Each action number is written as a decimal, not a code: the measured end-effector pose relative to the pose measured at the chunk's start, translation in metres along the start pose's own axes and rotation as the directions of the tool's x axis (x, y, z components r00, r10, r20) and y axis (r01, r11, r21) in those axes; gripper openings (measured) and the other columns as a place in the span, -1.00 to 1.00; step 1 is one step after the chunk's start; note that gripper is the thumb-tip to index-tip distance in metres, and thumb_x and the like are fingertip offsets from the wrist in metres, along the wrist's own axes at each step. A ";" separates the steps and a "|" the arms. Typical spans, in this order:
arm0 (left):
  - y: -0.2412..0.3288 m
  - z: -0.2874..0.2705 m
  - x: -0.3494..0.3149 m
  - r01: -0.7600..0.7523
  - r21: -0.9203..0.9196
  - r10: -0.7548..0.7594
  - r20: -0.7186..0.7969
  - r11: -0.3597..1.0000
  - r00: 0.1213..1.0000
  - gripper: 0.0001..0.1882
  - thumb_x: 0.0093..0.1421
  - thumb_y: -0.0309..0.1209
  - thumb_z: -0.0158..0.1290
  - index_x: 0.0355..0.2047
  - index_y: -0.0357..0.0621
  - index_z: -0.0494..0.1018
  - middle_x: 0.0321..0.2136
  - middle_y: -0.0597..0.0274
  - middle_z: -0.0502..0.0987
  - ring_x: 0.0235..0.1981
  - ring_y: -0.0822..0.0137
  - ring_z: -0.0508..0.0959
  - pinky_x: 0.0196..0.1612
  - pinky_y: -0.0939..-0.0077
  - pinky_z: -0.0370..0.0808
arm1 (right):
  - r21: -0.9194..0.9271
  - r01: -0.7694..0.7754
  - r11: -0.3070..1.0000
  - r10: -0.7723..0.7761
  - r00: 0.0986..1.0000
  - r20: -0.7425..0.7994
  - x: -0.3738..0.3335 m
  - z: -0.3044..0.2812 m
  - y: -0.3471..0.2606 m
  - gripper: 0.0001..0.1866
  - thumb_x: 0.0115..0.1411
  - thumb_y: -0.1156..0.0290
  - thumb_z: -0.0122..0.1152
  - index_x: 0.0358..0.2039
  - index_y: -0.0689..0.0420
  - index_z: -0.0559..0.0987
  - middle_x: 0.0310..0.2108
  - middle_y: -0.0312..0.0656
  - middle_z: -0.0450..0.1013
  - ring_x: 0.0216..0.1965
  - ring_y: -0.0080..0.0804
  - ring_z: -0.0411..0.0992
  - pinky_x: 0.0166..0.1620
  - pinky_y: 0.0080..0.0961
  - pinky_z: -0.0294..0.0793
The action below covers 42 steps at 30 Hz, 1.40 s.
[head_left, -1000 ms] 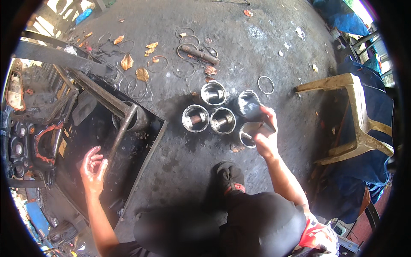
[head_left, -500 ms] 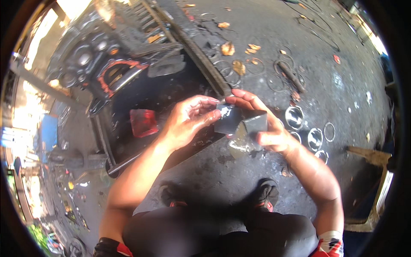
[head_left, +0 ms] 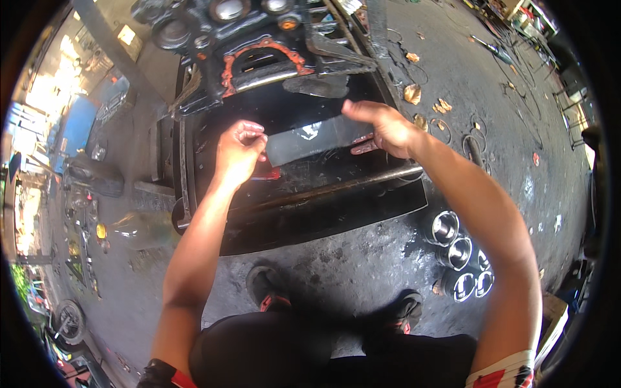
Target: The person removes a piston from an engine block, then uses a red scraper to clean the cylinder bore. They then pick up several pistons and rings from the floor, inspect them, and place them into the engine block one by one.
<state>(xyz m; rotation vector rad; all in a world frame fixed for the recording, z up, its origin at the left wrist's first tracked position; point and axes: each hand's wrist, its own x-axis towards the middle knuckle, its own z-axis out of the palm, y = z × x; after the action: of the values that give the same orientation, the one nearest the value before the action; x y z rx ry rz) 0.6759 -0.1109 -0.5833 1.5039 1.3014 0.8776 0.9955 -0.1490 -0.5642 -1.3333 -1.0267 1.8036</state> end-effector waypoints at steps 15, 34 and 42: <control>-0.048 0.012 -0.010 0.078 0.521 -0.312 0.378 0.850 0.872 -0.79 0.15 -0.52 0.24 -0.19 -0.24 0.61 -0.24 -0.04 0.72 -0.14 0.09 0.73 -0.04 0.22 0.61 | -0.981 -0.191 -0.025 0.246 0.950 -0.191 0.106 0.032 0.079 -0.58 0.06 0.29 0.59 -0.06 0.13 0.74 -0.02 0.04 0.65 0.09 0.01 0.60 0.13 -0.17 0.61; -0.052 0.037 0.030 -0.198 0.749 -0.377 0.521 0.633 0.766 -0.63 0.14 -0.52 0.24 0.00 -0.18 0.60 -0.16 -0.04 0.71 -0.05 0.03 0.71 0.01 0.12 0.60 | -0.923 0.333 0.190 -0.237 0.928 0.286 0.028 0.036 -0.049 -0.72 0.24 0.31 0.37 -0.11 0.20 0.73 -0.16 0.03 0.67 -0.07 -0.06 0.63 0.05 -0.24 0.57; 0.019 0.057 0.045 -0.378 0.507 0.109 0.481 0.774 0.870 -0.55 0.21 -0.13 0.32 -0.08 -0.24 0.62 -0.28 -0.13 0.71 -0.17 -0.03 0.72 -0.07 0.15 0.60 | -0.951 0.307 0.030 -0.420 0.868 0.267 -0.012 0.040 -0.054 -0.82 0.20 0.42 0.31 -0.20 0.09 0.77 -0.22 -0.03 0.68 -0.05 -0.05 0.63 0.08 -0.19 0.58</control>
<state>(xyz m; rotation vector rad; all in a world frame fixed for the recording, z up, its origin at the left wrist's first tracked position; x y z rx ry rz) 0.7433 -0.0781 -0.5860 2.2583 1.0937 0.2450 0.9629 -0.1422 -0.5040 -1.5106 -2.4970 0.3944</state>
